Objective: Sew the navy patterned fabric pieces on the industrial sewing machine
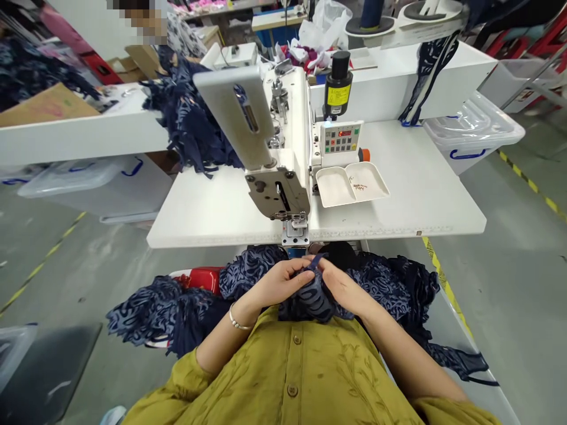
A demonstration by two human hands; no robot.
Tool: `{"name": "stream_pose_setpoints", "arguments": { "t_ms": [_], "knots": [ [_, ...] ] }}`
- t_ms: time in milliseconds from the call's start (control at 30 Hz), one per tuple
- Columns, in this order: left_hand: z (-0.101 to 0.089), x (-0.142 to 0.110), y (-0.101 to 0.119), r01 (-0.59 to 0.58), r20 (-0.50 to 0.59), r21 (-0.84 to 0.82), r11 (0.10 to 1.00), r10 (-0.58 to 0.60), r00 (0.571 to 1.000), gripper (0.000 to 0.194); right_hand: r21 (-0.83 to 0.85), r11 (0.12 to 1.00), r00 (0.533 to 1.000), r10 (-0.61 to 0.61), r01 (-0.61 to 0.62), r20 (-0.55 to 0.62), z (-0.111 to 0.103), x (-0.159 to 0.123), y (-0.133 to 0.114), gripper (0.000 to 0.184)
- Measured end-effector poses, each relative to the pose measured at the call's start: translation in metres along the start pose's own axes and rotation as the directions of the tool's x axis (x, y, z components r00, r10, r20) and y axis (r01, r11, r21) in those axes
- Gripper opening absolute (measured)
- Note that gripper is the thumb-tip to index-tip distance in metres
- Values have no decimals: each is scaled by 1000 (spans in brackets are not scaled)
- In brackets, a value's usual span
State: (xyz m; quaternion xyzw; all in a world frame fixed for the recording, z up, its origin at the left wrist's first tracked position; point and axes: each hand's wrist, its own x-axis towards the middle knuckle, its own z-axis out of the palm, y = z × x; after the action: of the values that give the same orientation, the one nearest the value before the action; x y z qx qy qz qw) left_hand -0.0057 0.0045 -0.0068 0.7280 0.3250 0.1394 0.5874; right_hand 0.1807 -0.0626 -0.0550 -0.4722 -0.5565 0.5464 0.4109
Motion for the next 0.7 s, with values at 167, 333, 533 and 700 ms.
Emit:
{"name": "stream_pose_setpoints", "arguments": {
  "t_ms": [167,333,533,700],
  "knots": [
    [4,-3,20,15,-179,181,983,17,984,29,93,996,951,18,12,-309,6,24,-32,30],
    [-7,-4,24,-57,-389,479,876,270,881,26,44,997,935,-37,56,-353,-8,61,-38,29],
    [-10,-8,3,-88,-206,834,545,456,866,45,-255,961,914,-196,107,-355,-15,101,-37,22],
    [-1,-9,-6,7,-233,900,435,468,852,46,-377,910,903,-300,174,-307,-14,111,-45,26]
  ]
}}
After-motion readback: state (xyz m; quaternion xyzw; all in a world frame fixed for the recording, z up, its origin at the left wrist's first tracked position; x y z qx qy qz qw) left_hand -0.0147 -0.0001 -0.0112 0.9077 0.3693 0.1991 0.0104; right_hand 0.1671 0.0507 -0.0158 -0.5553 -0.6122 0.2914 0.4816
